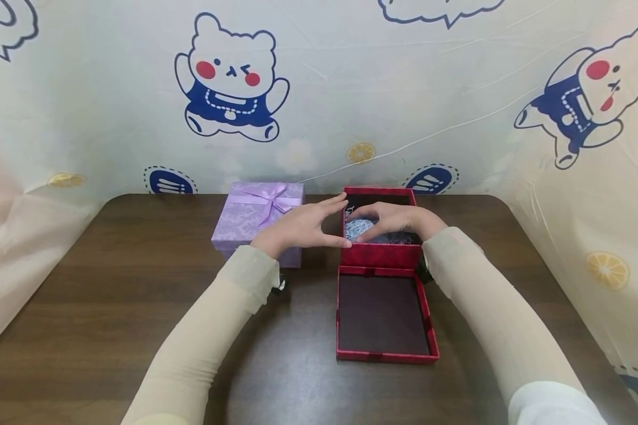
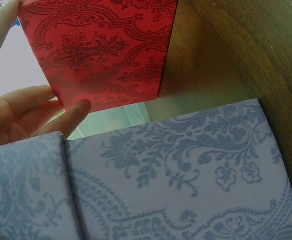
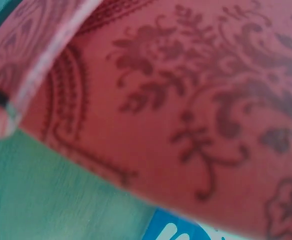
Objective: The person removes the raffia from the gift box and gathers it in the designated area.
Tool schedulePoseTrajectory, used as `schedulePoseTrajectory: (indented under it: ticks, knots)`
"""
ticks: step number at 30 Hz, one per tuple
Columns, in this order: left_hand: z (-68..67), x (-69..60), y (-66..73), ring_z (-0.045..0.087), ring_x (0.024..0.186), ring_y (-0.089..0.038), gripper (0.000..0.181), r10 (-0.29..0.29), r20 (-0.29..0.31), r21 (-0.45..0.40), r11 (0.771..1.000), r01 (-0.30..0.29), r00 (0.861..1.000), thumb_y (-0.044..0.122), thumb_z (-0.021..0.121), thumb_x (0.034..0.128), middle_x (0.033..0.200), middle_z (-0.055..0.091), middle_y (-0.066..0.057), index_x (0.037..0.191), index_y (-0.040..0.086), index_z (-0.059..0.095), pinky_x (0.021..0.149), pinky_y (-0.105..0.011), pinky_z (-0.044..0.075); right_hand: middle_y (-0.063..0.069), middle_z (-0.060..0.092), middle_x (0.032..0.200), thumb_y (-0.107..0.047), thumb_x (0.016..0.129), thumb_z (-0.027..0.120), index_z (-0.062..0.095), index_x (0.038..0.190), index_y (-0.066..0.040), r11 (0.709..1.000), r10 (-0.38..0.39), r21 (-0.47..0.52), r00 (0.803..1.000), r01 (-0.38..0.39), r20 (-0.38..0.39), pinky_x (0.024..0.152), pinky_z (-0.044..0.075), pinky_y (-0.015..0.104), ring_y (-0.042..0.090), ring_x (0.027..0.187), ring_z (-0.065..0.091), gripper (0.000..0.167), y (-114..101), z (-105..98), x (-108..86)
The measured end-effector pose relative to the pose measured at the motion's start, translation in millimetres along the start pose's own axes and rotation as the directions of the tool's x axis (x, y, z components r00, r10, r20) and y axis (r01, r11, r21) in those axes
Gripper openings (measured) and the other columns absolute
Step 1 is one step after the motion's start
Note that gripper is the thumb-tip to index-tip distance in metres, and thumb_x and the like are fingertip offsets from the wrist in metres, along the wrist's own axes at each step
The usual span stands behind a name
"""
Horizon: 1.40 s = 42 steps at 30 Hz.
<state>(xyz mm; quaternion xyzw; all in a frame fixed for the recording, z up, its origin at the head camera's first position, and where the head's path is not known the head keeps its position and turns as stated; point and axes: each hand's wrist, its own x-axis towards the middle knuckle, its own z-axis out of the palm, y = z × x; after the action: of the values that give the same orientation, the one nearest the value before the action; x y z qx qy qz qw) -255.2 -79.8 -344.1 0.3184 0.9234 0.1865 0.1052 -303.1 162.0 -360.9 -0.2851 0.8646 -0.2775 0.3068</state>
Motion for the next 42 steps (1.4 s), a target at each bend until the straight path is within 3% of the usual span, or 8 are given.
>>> schedulePoseTrajectory:
  ticks: [13,19,29,36,42]
  knots:
    - [-4.0,1.6,3.5,0.035,0.149,-0.024,0.096,-0.015,-0.001,-0.008,1.0,0.015,1.0,0.066,0.066,0.0816,0.167,0.017,0.007,0.158,0.024,0.026,0.116,-0.048,0.038,0.013,0.051,0.137,-0.024,0.084,0.072,0.047,0.145,-0.012,0.987,-0.07,0.15,0.996,0.06,0.063,0.102,0.049,0.045,0.028,0.122,0.047,0.067,-0.9,-2.4,-4.4]
    - [-4.6,2.0,4.0,0.035,0.149,-0.023,0.095,-0.02,-0.011,-0.011,1.0,0.02,1.0,0.066,0.066,0.0811,0.167,0.019,0.007,0.158,0.023,0.029,0.116,-0.048,0.038,0.013,0.051,0.135,-0.02,0.083,0.073,0.045,0.145,-0.011,0.979,-0.069,0.199,0.994,0.051,0.082,0.098,0.052,0.039,0.027,0.119,0.049,0.068,-1.8,-4.1,-6.3]
    - [-2.8,0.5,3.9,0.035,0.149,-0.024,0.096,-0.021,-0.01,-0.021,1.0,0.02,1.0,0.066,0.067,0.0803,0.167,0.019,0.006,0.157,0.023,0.03,0.115,-0.048,0.039,0.008,0.048,0.135,-0.03,0.079,0.08,0.042,0.147,-0.026,0.998,-0.003,0.059,0.996,-0.002,0.09,0.098,0.052,0.04,0.027,0.123,0.045,0.077,-1.5,-5.0,-10.5]
    - [-1.0,0.4,4.2,0.033,0.15,-0.023,0.096,-0.029,-0.006,-0.022,0.999,0.029,1.0,0.069,0.067,0.0797,0.167,0.018,0.007,0.157,0.024,0.03,0.116,-0.048,0.038,0.01,0.05,0.134,-0.022,0.08,0.078,0.047,0.142,-0.023,0.996,-0.04,0.081,0.993,0.031,0.114,0.097,0.051,0.041,0.028,0.121,0.047,0.069,-2.7,-5.6,-11.4]
    - [0.9,-0.1,3.1,0.032,0.15,-0.024,0.096,-0.032,-0.01,-0.042,0.999,0.032,0.999,0.068,0.068,0.0792,0.167,0.019,0.007,0.156,0.023,0.032,0.116,-0.049,0.038,0.008,0.049,0.136,-0.021,0.077,0.081,0.047,0.143,-0.025,0.998,-0.013,0.066,0.995,0.007,0.099,0.095,0.055,0.04,0.028,0.12,0.049,0.074,-7.5,-10.1,-17.5]
